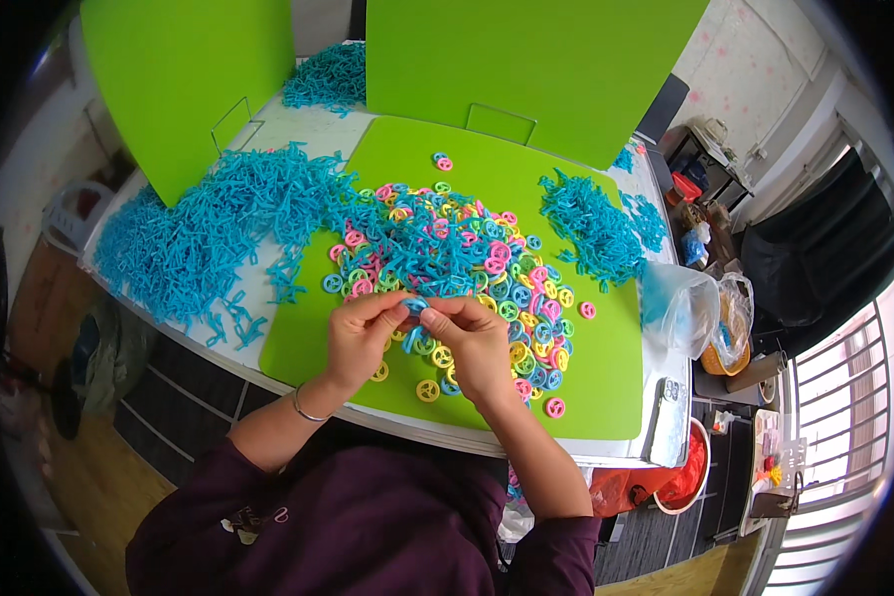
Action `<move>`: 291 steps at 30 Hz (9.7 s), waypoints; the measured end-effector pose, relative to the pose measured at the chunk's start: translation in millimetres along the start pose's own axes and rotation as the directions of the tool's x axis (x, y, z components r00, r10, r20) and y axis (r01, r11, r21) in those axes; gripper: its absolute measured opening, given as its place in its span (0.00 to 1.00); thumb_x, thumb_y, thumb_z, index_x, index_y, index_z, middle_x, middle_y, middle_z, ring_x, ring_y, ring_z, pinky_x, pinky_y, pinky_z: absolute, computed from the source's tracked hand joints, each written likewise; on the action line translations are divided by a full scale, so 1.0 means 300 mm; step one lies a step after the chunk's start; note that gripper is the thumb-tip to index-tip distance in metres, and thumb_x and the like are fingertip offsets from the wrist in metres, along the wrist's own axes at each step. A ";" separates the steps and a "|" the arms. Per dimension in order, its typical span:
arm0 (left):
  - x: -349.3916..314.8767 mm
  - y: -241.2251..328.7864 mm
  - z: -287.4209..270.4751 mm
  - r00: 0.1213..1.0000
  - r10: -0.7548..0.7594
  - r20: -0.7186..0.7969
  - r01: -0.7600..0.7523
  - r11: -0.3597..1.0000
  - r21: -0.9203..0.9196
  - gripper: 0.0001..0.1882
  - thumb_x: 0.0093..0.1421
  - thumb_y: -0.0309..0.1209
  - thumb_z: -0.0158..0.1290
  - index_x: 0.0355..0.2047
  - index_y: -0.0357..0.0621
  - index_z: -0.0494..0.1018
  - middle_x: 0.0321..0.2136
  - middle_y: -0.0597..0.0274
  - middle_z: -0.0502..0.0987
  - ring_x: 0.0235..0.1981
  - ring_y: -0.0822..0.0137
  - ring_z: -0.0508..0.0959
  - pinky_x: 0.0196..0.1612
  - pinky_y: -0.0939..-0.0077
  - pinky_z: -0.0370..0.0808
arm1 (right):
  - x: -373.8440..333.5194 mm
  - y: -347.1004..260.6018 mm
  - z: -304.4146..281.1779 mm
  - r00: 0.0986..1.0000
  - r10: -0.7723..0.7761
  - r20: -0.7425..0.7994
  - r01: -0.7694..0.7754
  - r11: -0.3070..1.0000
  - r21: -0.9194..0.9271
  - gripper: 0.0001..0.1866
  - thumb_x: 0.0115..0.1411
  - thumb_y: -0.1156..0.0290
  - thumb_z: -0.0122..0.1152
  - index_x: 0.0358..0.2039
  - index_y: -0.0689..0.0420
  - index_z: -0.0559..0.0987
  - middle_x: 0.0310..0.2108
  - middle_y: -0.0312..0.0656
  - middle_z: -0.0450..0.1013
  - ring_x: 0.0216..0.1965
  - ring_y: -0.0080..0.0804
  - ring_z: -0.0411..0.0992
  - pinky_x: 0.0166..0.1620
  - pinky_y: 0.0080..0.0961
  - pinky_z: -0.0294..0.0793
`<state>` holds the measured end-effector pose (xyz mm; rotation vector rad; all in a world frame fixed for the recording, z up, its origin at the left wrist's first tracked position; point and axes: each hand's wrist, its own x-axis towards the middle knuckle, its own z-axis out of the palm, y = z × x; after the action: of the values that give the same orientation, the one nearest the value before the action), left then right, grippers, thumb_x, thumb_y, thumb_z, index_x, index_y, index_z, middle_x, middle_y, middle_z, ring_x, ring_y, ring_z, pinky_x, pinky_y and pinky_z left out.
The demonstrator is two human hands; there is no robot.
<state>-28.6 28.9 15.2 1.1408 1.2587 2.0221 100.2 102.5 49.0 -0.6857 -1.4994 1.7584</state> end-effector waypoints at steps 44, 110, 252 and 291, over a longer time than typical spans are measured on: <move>0.051 0.004 -0.039 0.928 -0.336 0.162 0.351 0.933 -0.076 0.09 0.57 0.30 0.57 0.37 0.41 0.76 0.31 0.66 0.77 0.30 0.73 0.77 0.32 0.82 0.74 | 0.018 -0.044 -0.099 0.538 -0.592 0.600 0.831 0.250 -0.498 0.14 0.49 0.82 0.61 0.38 0.56 0.78 0.43 0.44 0.73 0.42 0.36 0.72 0.45 0.33 0.73; -0.013 0.013 -0.098 0.958 -0.265 0.111 0.284 0.936 -0.210 0.06 0.57 0.19 0.53 0.36 0.35 0.75 0.33 0.57 0.79 0.32 0.70 0.80 0.37 0.78 0.80 | -0.023 0.037 0.005 0.938 -0.249 0.242 0.339 0.808 -0.482 0.16 0.55 0.75 0.62 0.46 0.58 0.78 0.26 0.36 0.76 0.32 0.23 0.72 0.44 0.24 0.71; 0.012 0.080 -0.167 0.999 -0.043 0.005 0.039 0.949 0.312 0.09 0.59 0.24 0.54 0.40 0.38 0.74 0.30 0.64 0.75 0.29 0.76 0.76 0.30 0.83 0.75 | -0.162 -0.054 -0.054 0.890 -0.327 0.317 0.435 0.404 -0.805 0.11 0.48 0.72 0.68 0.35 0.56 0.81 0.30 0.42 0.72 0.33 0.35 0.70 0.37 0.29 0.71; -0.070 0.039 -0.024 0.973 -0.204 0.109 0.217 0.968 -0.124 0.05 0.55 0.19 0.56 0.34 0.35 0.77 0.28 0.59 0.79 0.28 0.73 0.79 0.33 0.82 0.77 | -0.137 0.073 -0.010 0.984 -0.147 -0.098 0.110 0.943 -0.315 0.08 0.56 0.73 0.64 0.34 0.63 0.79 0.28 0.38 0.77 0.28 0.21 0.74 0.32 0.17 0.71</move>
<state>-23.5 4.4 15.7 0.9835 1.1257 1.8431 123.4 70.2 24.8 -0.8138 -1.7126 1.3732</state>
